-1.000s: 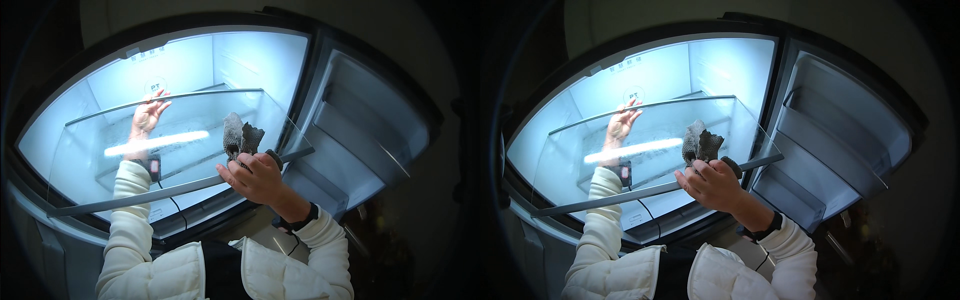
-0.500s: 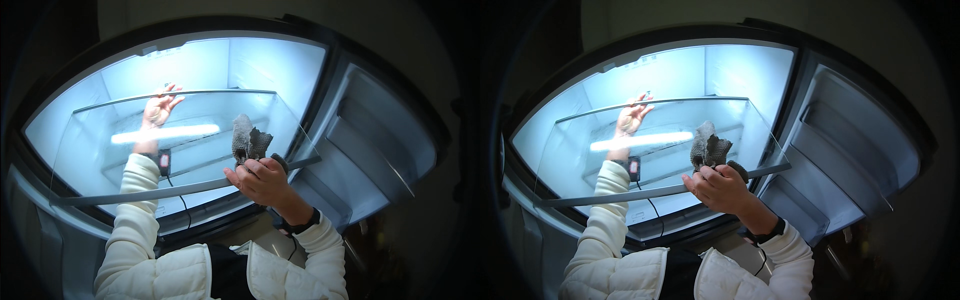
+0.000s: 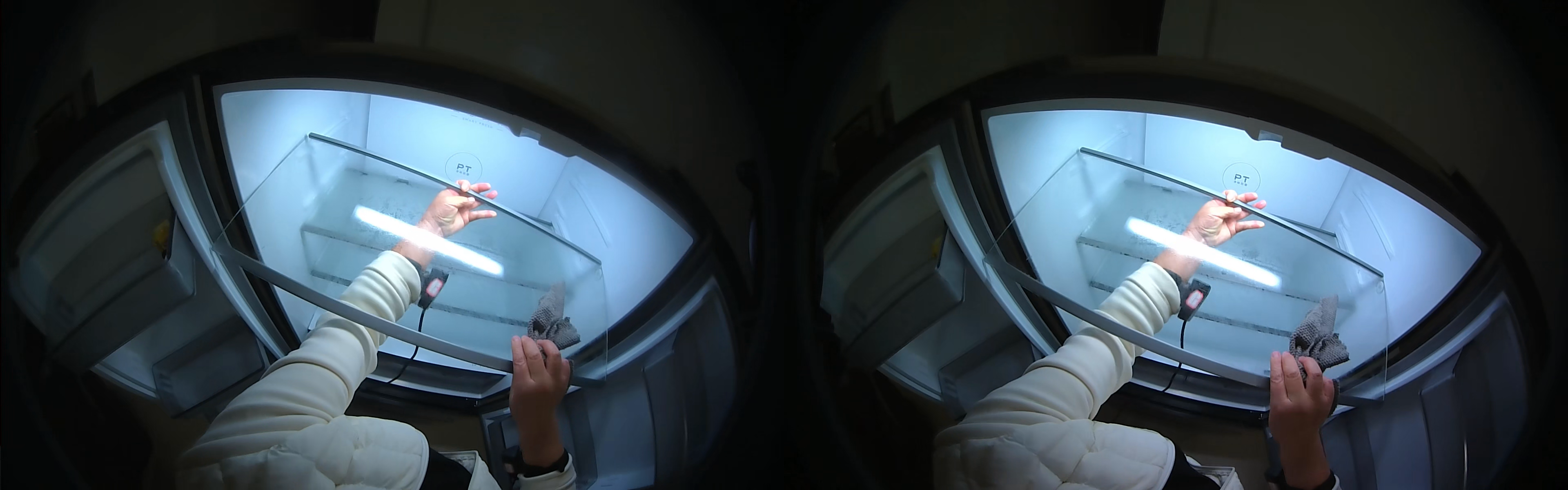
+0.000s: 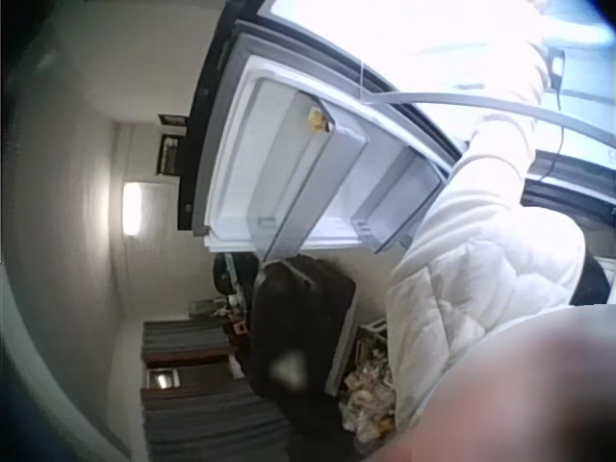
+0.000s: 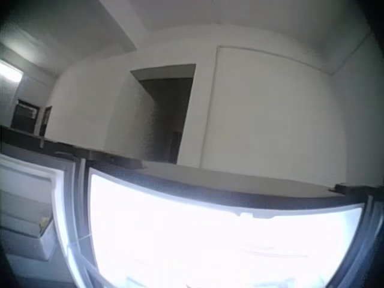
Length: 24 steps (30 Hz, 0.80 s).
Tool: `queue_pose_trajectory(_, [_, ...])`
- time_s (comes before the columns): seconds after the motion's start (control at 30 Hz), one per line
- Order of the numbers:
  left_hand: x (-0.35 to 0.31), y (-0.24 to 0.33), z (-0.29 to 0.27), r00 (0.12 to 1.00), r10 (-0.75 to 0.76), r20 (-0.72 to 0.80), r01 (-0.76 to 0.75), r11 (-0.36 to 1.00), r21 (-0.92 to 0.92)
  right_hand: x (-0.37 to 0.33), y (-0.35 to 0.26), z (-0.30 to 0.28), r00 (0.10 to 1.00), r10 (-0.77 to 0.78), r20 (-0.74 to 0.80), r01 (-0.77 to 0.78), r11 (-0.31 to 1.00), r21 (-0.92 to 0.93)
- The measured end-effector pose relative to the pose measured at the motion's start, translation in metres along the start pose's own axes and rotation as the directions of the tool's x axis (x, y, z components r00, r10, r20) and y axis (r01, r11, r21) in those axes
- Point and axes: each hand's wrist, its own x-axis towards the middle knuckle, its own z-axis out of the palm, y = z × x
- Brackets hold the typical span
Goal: The person removes glass shelves from an empty refrigerator, wipes the interior walls and shelves with a cloth, then reinstalls the shelves. The person also wipes the door frame and interior surfaces before closing the refrigerator.
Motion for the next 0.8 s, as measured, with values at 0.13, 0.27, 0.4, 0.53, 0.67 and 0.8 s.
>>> queue_pose_trajectory(0.13, [-0.001,-0.006,-0.013,1.0,0.028,-0.012,-0.028,1.0,-0.015,0.002,0.013,0.01,0.998,-0.058,-0.004,0.058,0.998,0.038])
queue_pose_trajectory(0.27, [0.0,-0.006,-0.021,0.997,0.034,0.076,-0.037,0.998,0.049,-0.007,0.024,0.007,0.992,-0.114,0.061,0.109,0.992,0.069])
queue_pose_trajectory(0.4, [0.012,-0.009,-0.014,0.998,0.013,0.059,-0.018,0.996,0.085,-0.015,0.03,0.01,0.992,-0.115,-0.048,0.118,0.989,0.084])
queue_pose_trajectory(0.53, [0.01,-0.006,-0.015,0.987,-0.003,0.158,0.007,1.0,-0.02,-0.013,0.032,0.015,0.984,-0.118,-0.132,0.128,0.989,0.069])
queue_pose_trajectory(0.67, [0.01,-0.003,-0.025,0.996,-0.027,0.089,0.029,0.999,-0.021,-0.006,0.038,0.015,0.981,-0.135,-0.142,0.149,0.985,0.088])
queue_pose_trajectory(0.8, [0.011,-0.006,-0.023,0.997,-0.016,0.078,0.021,0.998,-0.058,-0.007,0.041,0.013,0.98,-0.157,-0.118,0.171,0.979,0.112])
